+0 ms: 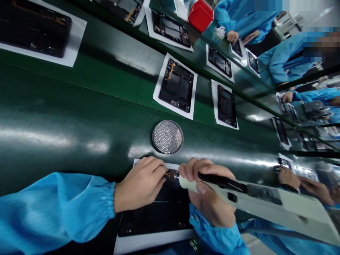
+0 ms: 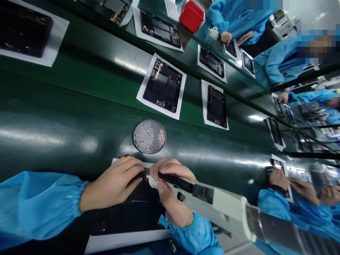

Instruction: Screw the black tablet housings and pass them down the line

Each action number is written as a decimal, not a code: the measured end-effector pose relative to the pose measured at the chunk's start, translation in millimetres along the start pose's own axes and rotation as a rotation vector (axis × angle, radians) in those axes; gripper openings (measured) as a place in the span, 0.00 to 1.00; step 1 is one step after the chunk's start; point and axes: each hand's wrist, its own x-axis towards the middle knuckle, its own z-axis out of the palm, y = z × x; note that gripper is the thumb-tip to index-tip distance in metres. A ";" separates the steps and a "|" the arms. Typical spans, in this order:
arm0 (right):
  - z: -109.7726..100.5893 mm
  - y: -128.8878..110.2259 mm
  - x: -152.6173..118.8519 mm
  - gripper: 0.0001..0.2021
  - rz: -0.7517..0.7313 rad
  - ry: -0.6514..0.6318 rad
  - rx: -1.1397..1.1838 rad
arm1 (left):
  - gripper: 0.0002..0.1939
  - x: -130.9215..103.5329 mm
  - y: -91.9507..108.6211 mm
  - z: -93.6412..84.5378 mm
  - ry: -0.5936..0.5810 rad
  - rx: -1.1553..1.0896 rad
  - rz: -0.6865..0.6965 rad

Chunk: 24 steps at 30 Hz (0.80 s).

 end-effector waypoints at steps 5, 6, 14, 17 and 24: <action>-1.2 -6.8 -2.2 0.12 0.018 -0.018 0.001 | 0.09 4.6 1.6 3.8 0.014 -0.063 0.039; -1.7 -6.8 -2.5 0.12 0.020 -0.018 0.001 | 0.10 4.8 1.1 4.9 0.022 -0.061 0.052; -0.5 -7.3 -2.5 0.11 0.027 -0.012 0.000 | 0.14 4.1 -2.7 7.6 0.066 -0.061 0.079; -2.5 -7.1 -3.2 0.13 0.022 -0.033 0.022 | 0.13 3.9 -3.0 7.4 0.059 -0.077 0.071; -5.6 -6.3 -5.0 0.13 0.029 -0.039 0.025 | 0.12 5.4 0.2 5.6 0.049 -0.105 0.050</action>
